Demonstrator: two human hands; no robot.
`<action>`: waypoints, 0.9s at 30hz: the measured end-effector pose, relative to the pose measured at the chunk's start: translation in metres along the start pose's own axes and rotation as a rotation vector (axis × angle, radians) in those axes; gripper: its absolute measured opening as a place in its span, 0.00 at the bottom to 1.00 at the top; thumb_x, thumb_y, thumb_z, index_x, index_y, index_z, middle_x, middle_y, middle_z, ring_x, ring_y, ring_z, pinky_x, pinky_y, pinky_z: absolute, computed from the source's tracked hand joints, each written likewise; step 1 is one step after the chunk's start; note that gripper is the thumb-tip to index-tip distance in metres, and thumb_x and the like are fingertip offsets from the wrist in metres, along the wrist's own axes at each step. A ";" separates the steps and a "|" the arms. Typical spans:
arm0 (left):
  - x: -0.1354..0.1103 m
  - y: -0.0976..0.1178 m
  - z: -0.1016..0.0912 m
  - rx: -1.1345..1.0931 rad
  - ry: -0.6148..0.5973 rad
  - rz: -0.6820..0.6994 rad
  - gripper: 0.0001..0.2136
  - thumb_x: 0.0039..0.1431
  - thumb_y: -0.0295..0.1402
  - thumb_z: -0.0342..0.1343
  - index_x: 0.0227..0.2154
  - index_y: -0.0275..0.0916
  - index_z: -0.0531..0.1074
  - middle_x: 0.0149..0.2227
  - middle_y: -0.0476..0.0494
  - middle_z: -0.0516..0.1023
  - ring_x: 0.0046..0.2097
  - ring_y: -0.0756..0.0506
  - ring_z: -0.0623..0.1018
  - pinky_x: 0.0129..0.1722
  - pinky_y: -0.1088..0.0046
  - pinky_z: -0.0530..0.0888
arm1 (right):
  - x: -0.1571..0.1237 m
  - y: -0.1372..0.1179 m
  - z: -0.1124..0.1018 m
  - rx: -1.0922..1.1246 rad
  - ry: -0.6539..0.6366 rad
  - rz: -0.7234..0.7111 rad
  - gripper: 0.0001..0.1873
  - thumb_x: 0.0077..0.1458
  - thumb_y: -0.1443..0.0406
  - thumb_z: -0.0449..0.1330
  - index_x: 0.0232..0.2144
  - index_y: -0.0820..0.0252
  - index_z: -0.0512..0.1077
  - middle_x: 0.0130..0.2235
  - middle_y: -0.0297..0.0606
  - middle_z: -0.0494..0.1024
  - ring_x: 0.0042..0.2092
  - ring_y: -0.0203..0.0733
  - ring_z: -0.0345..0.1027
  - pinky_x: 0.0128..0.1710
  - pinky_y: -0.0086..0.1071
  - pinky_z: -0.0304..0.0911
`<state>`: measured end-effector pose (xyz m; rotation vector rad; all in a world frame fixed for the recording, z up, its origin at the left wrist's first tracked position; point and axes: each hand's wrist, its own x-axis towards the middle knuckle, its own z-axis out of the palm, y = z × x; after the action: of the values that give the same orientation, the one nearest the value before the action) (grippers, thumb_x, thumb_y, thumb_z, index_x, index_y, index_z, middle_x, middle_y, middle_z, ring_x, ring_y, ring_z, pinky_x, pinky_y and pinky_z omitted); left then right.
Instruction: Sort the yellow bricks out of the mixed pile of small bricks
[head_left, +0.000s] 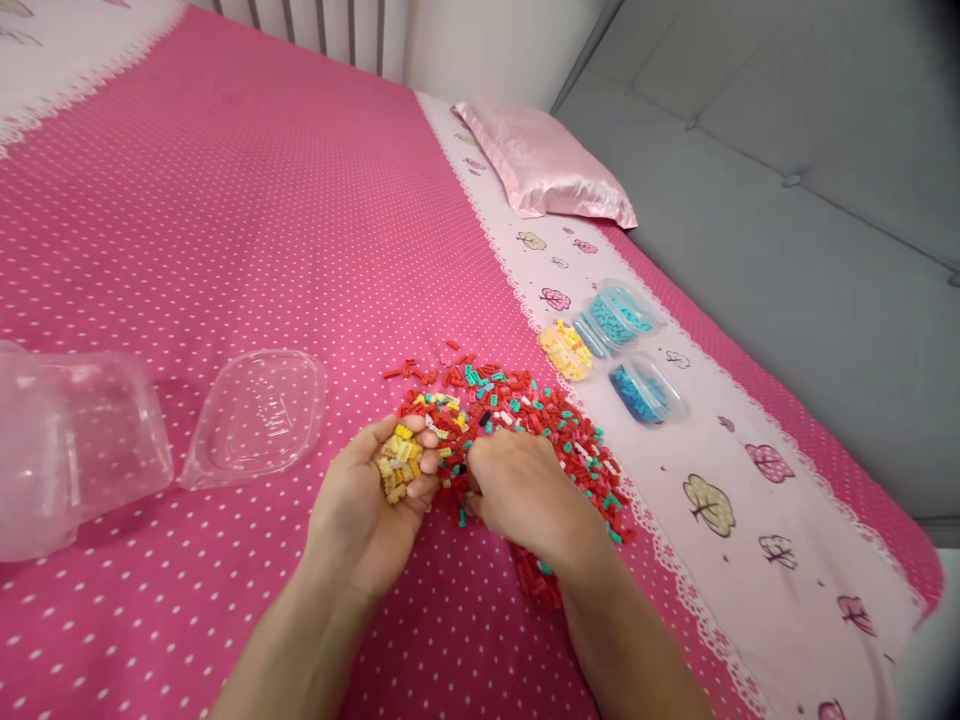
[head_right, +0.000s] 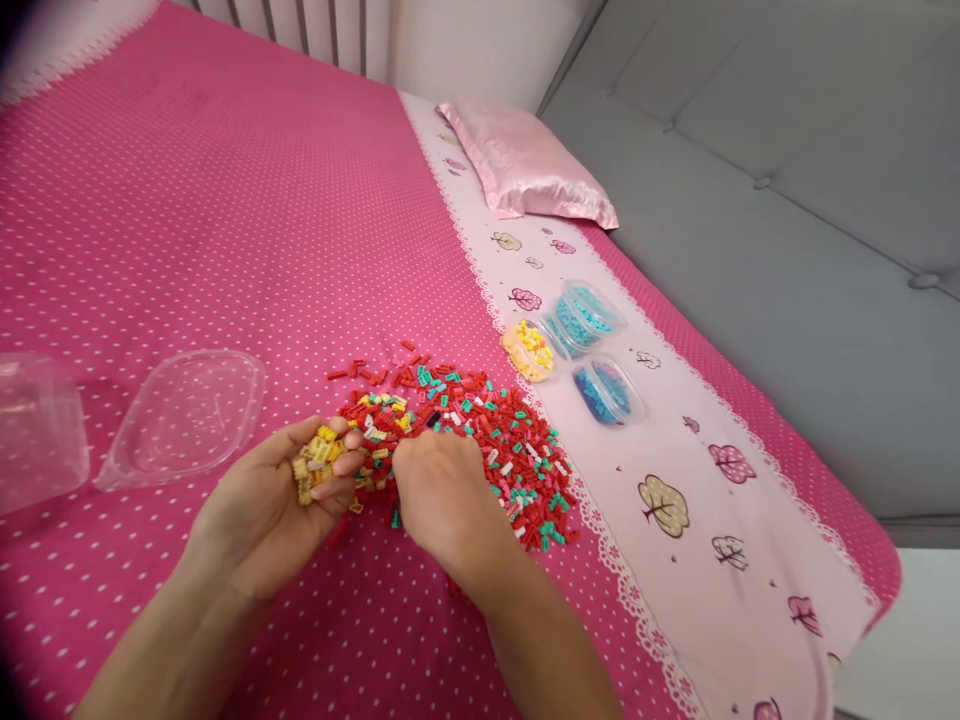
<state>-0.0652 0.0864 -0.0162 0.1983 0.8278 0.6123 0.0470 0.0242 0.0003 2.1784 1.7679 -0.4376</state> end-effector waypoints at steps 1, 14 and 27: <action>0.000 0.000 0.000 -0.001 0.005 0.004 0.11 0.57 0.24 0.41 0.24 0.32 0.66 0.21 0.46 0.66 0.19 0.54 0.65 0.13 0.84 0.60 | 0.000 0.001 0.000 -0.003 0.016 -0.013 0.09 0.53 0.69 0.54 0.34 0.60 0.73 0.33 0.44 0.77 0.37 0.47 0.72 0.31 0.34 0.58; 0.001 0.001 0.000 0.002 0.005 0.010 0.10 0.57 0.24 0.41 0.25 0.32 0.66 0.22 0.45 0.66 0.19 0.54 0.66 0.13 0.84 0.61 | -0.010 0.029 -0.006 0.271 0.169 -0.042 0.02 0.49 0.69 0.57 0.28 0.57 0.69 0.28 0.32 0.74 0.30 0.33 0.64 0.28 0.28 0.45; -0.001 0.000 0.000 0.009 0.015 0.012 0.11 0.57 0.23 0.41 0.25 0.32 0.67 0.22 0.44 0.68 0.20 0.53 0.68 0.14 0.84 0.65 | -0.013 0.032 -0.015 0.422 0.302 -0.021 0.03 0.49 0.70 0.57 0.26 0.58 0.67 0.24 0.28 0.72 0.28 0.32 0.64 0.29 0.27 0.49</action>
<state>-0.0654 0.0858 -0.0157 0.2071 0.8443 0.6216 0.0764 0.0125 0.0210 2.6338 2.0021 -0.5528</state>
